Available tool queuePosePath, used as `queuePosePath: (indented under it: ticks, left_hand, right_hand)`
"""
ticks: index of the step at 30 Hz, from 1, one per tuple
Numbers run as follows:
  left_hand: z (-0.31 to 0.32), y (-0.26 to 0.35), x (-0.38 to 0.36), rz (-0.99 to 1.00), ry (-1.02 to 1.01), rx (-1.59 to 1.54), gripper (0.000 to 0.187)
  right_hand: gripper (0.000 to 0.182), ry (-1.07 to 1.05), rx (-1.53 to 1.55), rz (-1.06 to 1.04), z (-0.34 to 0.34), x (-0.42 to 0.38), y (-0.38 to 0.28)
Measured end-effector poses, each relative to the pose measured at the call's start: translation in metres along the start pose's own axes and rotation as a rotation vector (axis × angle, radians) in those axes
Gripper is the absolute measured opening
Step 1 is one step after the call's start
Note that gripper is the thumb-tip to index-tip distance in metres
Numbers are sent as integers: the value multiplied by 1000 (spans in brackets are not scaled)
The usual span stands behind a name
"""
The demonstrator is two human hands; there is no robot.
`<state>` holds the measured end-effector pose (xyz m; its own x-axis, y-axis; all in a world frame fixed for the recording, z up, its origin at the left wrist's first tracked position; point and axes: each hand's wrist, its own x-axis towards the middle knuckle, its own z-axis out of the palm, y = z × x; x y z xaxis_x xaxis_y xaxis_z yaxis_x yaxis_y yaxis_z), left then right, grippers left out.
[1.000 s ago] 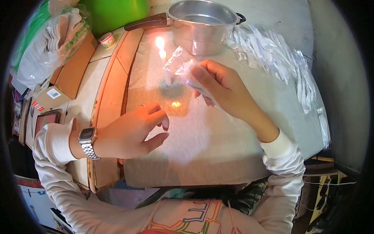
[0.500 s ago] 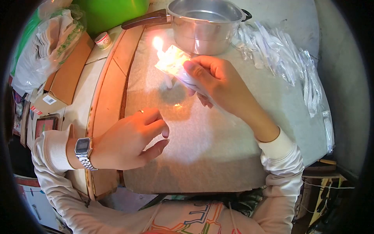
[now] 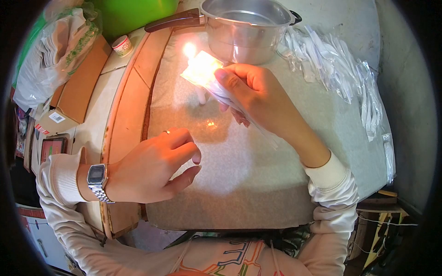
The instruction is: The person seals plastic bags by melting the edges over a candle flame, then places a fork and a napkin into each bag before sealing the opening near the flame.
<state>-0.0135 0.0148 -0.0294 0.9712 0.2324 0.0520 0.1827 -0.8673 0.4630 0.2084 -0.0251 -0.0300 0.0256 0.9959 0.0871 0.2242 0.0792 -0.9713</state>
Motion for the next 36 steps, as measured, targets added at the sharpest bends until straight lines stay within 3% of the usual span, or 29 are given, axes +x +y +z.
queuePosePath:
  ticks: [36]
  left_hand:
    - [-1, 0, -1, 6, 13, 0, 14]
  right_hand:
    - [45, -37, 32, 13, 6, -2, 2]
